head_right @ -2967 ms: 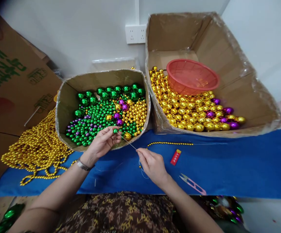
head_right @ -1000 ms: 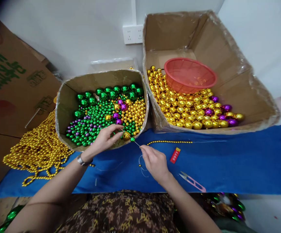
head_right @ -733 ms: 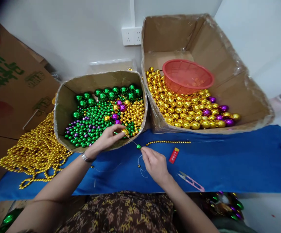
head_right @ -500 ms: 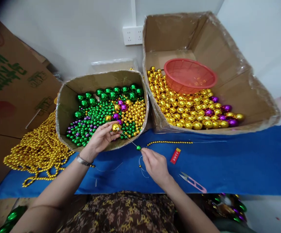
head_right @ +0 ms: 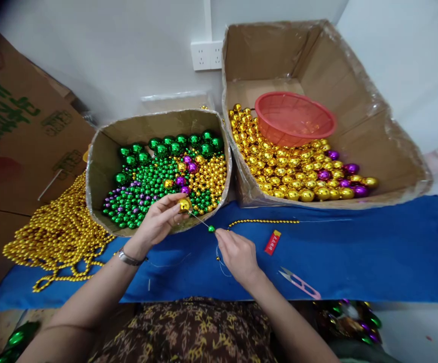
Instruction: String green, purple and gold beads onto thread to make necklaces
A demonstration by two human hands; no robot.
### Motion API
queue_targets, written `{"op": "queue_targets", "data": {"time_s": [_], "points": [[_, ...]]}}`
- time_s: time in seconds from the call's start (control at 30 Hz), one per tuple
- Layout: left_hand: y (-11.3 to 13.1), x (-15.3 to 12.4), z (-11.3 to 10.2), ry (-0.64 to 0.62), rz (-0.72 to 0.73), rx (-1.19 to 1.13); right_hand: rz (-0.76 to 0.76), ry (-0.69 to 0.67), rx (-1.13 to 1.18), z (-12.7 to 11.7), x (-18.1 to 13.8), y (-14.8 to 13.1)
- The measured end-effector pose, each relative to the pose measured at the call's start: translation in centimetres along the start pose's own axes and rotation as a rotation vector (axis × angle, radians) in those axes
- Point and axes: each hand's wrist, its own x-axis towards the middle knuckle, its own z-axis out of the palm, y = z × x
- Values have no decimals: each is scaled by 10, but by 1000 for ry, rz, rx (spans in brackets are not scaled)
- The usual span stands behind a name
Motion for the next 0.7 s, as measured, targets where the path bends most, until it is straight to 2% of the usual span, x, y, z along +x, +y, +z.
{"op": "queue_targets", "data": {"time_s": [0.23,0.43,0.7], "points": [[-10,-2,-1,-42,-85,-70,-20,-29,-12,-2,6,-6],[-13,-2,0,-38,-65,-74,-21,-79,-98,-6,3,-9],[-14,-4,2,-41,-39,-84,18,-57,-15,-7,0,-9]]}}
